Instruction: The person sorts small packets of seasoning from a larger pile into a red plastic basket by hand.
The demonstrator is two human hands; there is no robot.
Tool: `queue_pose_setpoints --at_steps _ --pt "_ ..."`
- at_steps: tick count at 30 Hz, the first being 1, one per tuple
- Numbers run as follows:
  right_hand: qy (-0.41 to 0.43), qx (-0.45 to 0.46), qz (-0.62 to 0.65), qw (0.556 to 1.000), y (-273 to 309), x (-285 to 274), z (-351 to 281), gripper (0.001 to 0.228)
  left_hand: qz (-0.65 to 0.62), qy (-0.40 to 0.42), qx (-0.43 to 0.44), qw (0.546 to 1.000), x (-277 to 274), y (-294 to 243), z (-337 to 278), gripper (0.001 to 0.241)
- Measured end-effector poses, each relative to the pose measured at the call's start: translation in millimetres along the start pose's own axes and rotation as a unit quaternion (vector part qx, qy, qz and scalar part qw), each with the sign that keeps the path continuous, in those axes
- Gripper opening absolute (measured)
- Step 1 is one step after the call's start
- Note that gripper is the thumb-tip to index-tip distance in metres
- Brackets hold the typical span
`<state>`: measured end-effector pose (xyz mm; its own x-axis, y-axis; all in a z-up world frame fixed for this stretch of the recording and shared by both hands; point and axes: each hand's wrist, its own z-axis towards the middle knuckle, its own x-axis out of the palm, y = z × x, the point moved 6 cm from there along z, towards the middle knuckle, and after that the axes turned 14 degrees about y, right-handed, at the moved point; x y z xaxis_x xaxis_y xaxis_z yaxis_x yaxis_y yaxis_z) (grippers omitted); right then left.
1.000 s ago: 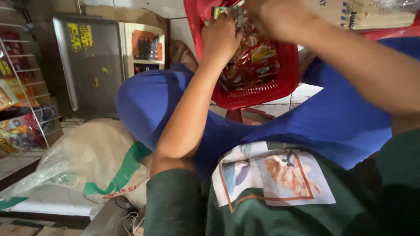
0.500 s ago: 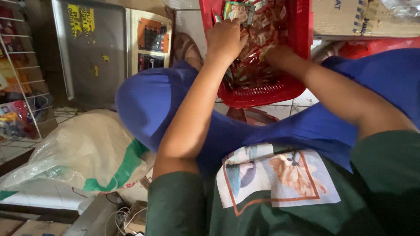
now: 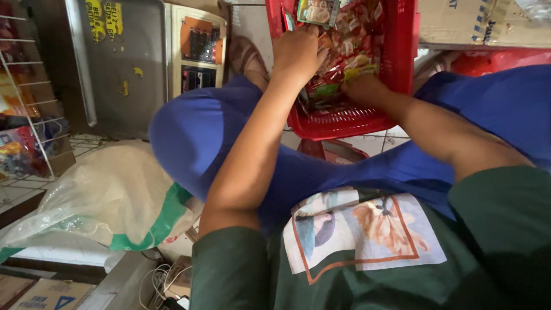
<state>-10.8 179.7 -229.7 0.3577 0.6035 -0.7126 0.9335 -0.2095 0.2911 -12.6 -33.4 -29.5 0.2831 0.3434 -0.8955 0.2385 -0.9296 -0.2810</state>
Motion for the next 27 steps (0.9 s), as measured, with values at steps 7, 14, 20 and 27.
queue_pose_setpoints --at_steps 7,14,20,27 --pt "0.053 0.012 0.051 0.997 -11.7 20.9 7.4 0.027 -0.008 0.008 0.002 1.0 2.5 1.1 -0.6 0.045" --pt "0.112 -0.013 0.216 0.97 -19.2 6.5 8.5 0.052 -0.001 0.023 0.009 1.0 5.1 0.4 -0.1 0.048" --pt "0.152 0.081 0.146 0.974 -11.1 -23.9 -2.5 0.037 0.008 0.033 -0.008 0.999 7.0 4.5 -0.3 0.045" --pt "0.118 0.087 0.068 0.987 -6.6 1.1 8.2 0.027 0.001 0.041 -0.016 0.999 8.5 6.9 0.8 0.044"
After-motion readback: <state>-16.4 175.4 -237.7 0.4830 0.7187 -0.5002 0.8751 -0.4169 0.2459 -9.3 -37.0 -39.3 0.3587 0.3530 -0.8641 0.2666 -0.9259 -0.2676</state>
